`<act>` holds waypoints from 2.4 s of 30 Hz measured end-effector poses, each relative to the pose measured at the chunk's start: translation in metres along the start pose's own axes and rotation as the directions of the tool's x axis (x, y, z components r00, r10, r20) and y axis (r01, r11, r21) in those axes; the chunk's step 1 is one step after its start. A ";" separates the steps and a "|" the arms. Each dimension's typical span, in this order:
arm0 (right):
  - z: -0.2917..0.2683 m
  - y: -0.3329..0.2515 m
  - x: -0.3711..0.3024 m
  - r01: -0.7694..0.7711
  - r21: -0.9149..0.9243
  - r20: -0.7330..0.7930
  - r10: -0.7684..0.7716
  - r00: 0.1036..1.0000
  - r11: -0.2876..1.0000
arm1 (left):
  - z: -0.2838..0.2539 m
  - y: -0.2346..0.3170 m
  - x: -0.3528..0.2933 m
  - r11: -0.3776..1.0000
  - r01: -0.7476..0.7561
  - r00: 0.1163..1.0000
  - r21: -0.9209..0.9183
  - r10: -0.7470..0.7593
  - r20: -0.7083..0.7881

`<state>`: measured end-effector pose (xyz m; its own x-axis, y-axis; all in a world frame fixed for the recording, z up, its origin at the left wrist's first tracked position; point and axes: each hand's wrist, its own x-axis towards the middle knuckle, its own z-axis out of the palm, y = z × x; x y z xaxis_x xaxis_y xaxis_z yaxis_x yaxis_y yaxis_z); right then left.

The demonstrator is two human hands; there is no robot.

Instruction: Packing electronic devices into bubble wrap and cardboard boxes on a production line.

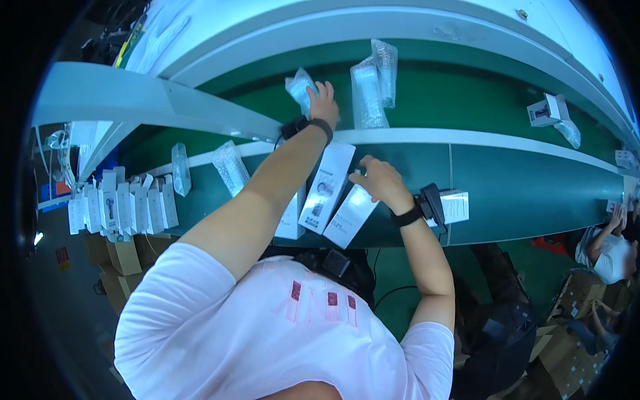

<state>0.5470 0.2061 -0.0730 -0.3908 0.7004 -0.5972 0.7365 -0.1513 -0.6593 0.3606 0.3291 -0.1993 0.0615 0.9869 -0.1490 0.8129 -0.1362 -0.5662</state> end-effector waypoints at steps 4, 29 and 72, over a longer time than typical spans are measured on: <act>-0.057 0.028 0.057 0.126 -0.082 -0.690 -0.148 0.709 0.989 | -0.025 -0.001 -0.015 0.990 0.043 0.992 -0.132 -0.027 0.122; -0.104 0.078 -0.018 0.376 0.879 -0.442 0.203 0.874 0.294 | -0.179 -0.076 -0.168 0.166 -0.461 0.884 -0.872 0.166 -0.436; 0.306 -0.372 0.049 0.700 -0.012 -0.617 -0.556 0.557 0.714 | 0.082 -0.497 -0.452 0.464 -0.214 0.765 -0.859 -0.467 -0.443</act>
<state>0.0847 0.0834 0.0028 -0.2861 0.9046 0.3161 0.2593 0.3906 -0.8833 -0.1189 -0.0563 0.0828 -0.0759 0.8570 0.5098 0.8619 -0.2007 0.4656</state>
